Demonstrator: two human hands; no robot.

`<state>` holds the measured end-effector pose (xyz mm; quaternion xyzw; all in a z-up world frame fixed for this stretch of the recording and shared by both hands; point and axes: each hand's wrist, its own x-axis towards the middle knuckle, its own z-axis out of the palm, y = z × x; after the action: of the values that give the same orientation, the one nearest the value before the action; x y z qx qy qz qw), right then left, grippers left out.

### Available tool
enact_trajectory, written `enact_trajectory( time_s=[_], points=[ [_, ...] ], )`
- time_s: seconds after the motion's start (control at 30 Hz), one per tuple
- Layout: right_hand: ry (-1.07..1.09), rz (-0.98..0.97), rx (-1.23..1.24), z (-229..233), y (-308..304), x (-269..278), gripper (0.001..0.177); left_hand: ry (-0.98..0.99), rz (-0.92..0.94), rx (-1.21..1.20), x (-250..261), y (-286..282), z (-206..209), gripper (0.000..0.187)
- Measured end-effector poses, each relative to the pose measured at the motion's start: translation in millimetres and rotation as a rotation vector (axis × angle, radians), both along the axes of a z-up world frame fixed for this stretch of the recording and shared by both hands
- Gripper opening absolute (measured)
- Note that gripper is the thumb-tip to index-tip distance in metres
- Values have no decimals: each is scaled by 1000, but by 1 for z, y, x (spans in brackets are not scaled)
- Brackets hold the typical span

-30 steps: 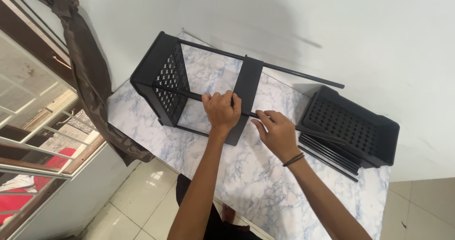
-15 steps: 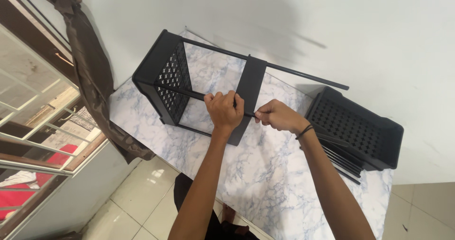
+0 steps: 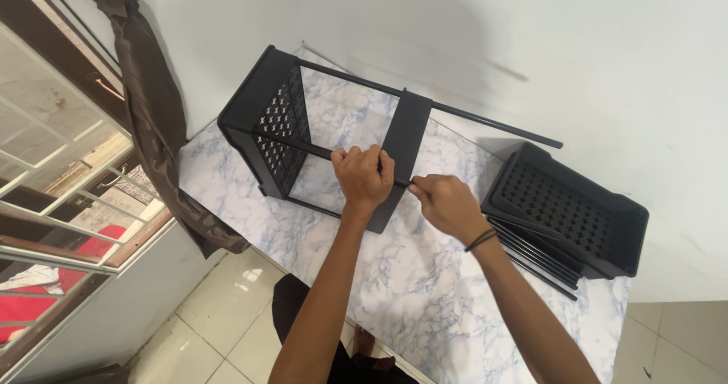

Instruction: The person assembles a black plastic crate by inserting long black rods into slots on the crate walls. They repeatedly pick up rods, align them with the crate, and push them into place to form a frame.

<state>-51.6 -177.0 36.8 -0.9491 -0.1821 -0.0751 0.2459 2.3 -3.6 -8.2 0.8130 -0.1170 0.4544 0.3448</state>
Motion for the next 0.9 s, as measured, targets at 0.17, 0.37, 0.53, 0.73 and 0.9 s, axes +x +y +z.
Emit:
enact_trajectory(
  time_s=[0.17, 0.37, 0.53, 0.73, 0.9],
  points=[
    [504, 63, 281, 8, -16, 36, 25, 0, 13, 14, 0, 0, -2, 26],
    [-49, -47, 122, 10, 2, -3, 21, 16, 9, 15, 1, 0, 1, 28],
    [-367, -138, 120, 7, 20, -29, 19, 63, -13, 17, -7, 2, 5, 26],
    [-300, -153, 185, 10, 20, -29, 21, 132, -125, 1, -17, 11, 23, 23],
    [-408, -150, 164, 8, 20, -29, 16, -75, -72, 130, -18, 45, 26, 15]
  ],
)
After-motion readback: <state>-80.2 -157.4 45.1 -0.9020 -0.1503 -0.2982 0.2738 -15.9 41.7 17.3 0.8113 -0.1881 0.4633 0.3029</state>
